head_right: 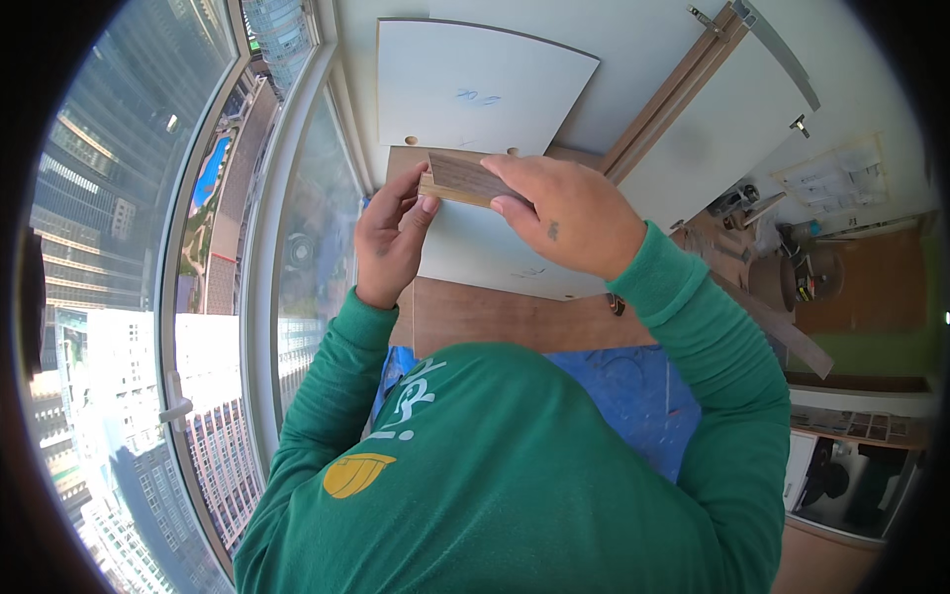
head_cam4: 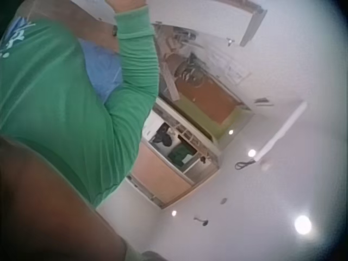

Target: The person aligns a thin wooden strip along the edge of a larger board, taps it with a hammer, and uses a utility knife to trim excess material. The person repeats this process on another board, handling the pieces and tools with both hands.

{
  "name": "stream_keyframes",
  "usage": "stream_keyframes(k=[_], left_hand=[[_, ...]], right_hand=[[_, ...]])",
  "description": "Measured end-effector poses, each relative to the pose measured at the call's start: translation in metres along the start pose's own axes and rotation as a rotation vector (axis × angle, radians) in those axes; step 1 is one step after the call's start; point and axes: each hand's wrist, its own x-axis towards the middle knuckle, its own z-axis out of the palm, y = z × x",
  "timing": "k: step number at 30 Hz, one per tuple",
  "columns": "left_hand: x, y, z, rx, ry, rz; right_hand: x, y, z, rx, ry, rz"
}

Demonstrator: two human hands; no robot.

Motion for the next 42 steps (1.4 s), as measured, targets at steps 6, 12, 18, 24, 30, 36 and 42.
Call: stream_keyframes(k=[6, 12, 18, 24, 30, 36, 42], left_hand=[[-0.002, -0.003, 0.001, 0.039, 0.099, 0.087], [-0.006, -0.011, 0.006, 0.032, 0.135, 0.109], [-0.007, -0.003, 0.009, 0.005, 0.135, 0.103], [-0.008, 0.0, 0.008, 0.0, 0.126, 0.092], [-0.008, 0.006, 0.009, 0.031, 0.116, 0.102], [-0.01, 0.007, 0.01, 0.03, 0.122, 0.112], [-0.011, 0.003, 0.008, 0.03, 0.11, 0.102]], right_hand=[[0.004, -0.008, 0.01, 0.023, -0.008, -0.001], [0.006, -0.008, 0.018, 0.004, -0.041, -0.002], [0.005, -0.01, 0.022, 0.002, -0.008, -0.024], [0.006, -0.02, 0.018, 0.041, -0.075, 0.061], [0.006, -0.019, 0.017, 0.011, -0.076, 0.031], [0.007, -0.019, 0.017, -0.005, -0.068, 0.001], [0.008, -0.02, 0.018, 0.001, -0.094, 0.018]])
